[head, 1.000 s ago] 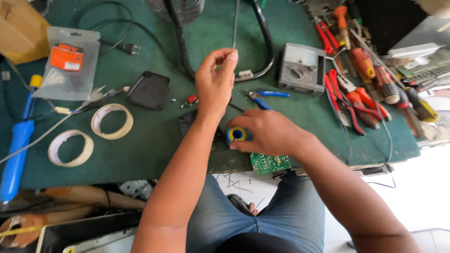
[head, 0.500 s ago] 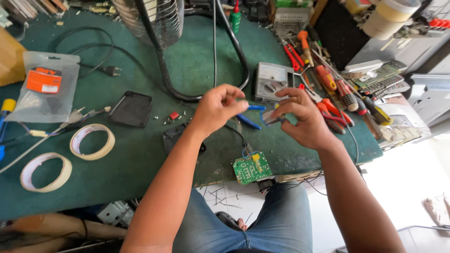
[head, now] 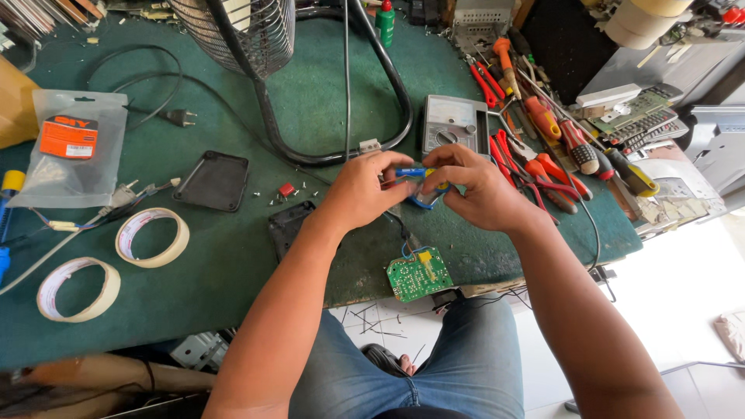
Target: The person solders a wire to a green circuit board using a soldering iron and solder wire. They then strip the end of a black cable with pliers and solder it to the circuit board.
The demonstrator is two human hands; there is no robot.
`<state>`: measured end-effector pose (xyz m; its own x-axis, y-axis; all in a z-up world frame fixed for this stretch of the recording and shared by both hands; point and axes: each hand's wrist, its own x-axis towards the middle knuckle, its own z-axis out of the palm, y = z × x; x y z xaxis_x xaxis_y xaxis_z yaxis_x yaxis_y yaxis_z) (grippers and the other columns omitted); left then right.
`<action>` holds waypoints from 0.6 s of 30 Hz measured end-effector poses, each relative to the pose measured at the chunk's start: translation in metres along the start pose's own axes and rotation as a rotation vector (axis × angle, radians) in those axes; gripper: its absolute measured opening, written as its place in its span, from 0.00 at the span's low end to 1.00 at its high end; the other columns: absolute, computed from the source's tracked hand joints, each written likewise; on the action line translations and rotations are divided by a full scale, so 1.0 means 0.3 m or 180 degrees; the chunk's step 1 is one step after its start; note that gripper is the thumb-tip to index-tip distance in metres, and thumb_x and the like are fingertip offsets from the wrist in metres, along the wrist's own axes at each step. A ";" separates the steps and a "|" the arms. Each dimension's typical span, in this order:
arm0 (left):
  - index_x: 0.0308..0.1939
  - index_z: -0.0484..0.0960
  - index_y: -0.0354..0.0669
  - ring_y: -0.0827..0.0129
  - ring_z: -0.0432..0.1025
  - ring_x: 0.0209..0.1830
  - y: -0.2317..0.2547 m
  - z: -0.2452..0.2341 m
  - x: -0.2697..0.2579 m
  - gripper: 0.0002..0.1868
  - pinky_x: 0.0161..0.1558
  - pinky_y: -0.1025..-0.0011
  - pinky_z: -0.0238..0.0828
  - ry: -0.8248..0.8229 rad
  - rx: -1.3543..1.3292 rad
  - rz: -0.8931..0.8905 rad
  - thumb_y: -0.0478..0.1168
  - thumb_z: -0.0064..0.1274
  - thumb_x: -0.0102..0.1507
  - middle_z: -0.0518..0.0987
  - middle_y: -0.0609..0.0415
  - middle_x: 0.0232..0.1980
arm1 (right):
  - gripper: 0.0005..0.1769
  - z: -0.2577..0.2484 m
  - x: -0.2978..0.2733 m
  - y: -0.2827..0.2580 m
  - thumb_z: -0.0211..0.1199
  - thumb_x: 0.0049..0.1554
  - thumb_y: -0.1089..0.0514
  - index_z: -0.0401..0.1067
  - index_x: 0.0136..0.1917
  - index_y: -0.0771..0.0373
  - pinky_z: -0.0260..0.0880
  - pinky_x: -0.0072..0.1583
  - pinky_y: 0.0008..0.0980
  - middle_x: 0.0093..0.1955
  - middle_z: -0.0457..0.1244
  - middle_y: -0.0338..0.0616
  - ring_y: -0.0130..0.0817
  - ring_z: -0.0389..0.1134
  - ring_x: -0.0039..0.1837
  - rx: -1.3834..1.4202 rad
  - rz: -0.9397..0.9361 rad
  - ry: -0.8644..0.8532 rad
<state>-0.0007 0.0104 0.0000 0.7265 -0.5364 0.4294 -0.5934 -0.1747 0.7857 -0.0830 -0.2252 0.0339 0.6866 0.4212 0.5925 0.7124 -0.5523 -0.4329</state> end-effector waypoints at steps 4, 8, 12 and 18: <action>0.41 0.91 0.51 0.53 0.79 0.37 -0.014 0.003 0.007 0.07 0.41 0.61 0.77 -0.0160 0.0516 -0.0121 0.46 0.65 0.62 0.78 0.51 0.32 | 0.25 0.010 0.022 0.007 0.56 0.49 0.76 0.82 0.50 0.54 0.73 0.60 0.50 0.62 0.65 0.53 0.55 0.73 0.58 0.0025 0.0049 -0.0090; 0.32 0.89 0.54 0.54 0.79 0.37 0.029 -0.020 0.001 0.08 0.41 0.62 0.77 -0.0302 0.0799 -0.0440 0.50 0.64 0.61 0.78 0.52 0.30 | 0.24 0.032 0.047 0.048 0.56 0.48 0.76 0.82 0.50 0.54 0.74 0.60 0.51 0.61 0.67 0.54 0.57 0.74 0.58 0.0005 0.0076 -0.0263; 0.30 0.91 0.56 0.52 0.80 0.39 0.025 -0.016 -0.007 0.12 0.42 0.61 0.78 -0.0483 0.1129 -0.0837 0.56 0.63 0.59 0.81 0.51 0.30 | 0.23 0.044 0.056 0.060 0.60 0.46 0.75 0.81 0.52 0.58 0.72 0.62 0.59 0.62 0.67 0.59 0.64 0.73 0.61 0.0307 0.0110 -0.0418; 0.33 0.92 0.61 0.53 0.81 0.41 0.068 -0.034 -0.011 0.09 0.45 0.61 0.80 -0.0625 0.1006 -0.1144 0.55 0.65 0.56 0.84 0.53 0.29 | 0.26 0.053 0.028 0.072 0.76 0.56 0.58 0.72 0.66 0.61 0.76 0.57 0.53 0.58 0.69 0.56 0.60 0.74 0.57 0.0185 0.0553 -0.0281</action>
<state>-0.0116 0.0171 0.0191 0.8430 -0.5363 0.0417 -0.4161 -0.6011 0.6823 -0.0595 -0.2220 0.0188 0.8082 0.3862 0.4447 0.5876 -0.5808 -0.5634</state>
